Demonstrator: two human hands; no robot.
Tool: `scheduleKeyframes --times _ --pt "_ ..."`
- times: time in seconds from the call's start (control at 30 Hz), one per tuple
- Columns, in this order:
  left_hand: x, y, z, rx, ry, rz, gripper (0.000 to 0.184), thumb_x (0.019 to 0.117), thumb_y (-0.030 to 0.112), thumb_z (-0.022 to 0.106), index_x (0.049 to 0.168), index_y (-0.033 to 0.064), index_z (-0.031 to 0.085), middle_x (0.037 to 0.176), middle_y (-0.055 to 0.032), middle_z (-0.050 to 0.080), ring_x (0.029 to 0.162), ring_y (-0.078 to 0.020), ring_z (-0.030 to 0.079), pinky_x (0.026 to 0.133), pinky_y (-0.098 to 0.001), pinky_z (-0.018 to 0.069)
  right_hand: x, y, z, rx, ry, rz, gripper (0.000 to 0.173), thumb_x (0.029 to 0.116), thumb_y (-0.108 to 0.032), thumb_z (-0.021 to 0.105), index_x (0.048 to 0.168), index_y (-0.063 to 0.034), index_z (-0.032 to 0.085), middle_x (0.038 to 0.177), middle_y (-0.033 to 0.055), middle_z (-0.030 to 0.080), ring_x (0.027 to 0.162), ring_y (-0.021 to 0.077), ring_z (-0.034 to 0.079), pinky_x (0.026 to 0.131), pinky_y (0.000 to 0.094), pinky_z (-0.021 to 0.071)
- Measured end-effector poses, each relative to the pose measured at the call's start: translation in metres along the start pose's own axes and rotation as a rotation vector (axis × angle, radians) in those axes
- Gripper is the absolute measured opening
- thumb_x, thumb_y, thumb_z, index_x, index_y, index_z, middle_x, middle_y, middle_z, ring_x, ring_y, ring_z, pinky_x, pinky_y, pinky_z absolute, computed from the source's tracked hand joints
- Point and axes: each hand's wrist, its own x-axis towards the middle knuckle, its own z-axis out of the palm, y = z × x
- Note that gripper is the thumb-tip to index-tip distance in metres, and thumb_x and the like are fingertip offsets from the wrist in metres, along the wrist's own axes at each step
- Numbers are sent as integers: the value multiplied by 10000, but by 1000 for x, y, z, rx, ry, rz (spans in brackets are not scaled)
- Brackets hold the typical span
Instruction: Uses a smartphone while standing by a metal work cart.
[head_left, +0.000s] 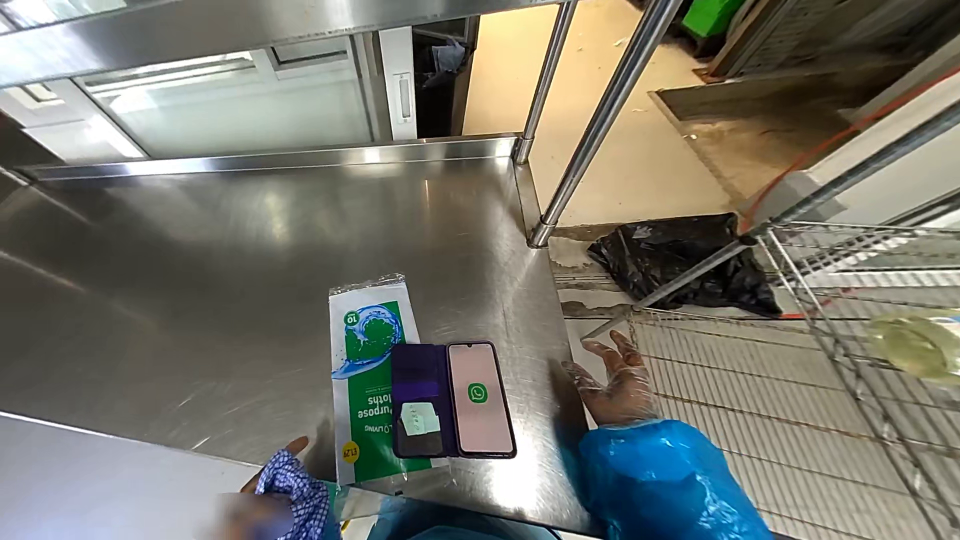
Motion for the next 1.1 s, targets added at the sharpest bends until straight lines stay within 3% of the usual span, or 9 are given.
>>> scheduleKeyframes --times 0.6,1.1 --pt "-2 1 -1 41 6 4 601 884 232 701 1441 101 517 1102 66 737 935 -26 697 867 -231 568 -4 2 -1 -31 -14 8 427 864 -41 792 1260 64 671 1594 328 332 1442 521 371 1133 663 328" --pt "-5 -2 0 8 16 15 648 845 298 762 1427 108 551 1112 45 740 949 -33 700 869 -234 569 -8 9 -1 -14 -10 -4 394 869 -30 773 1237 75 679 1587 339 335 1436 534 368 1128 670 326"
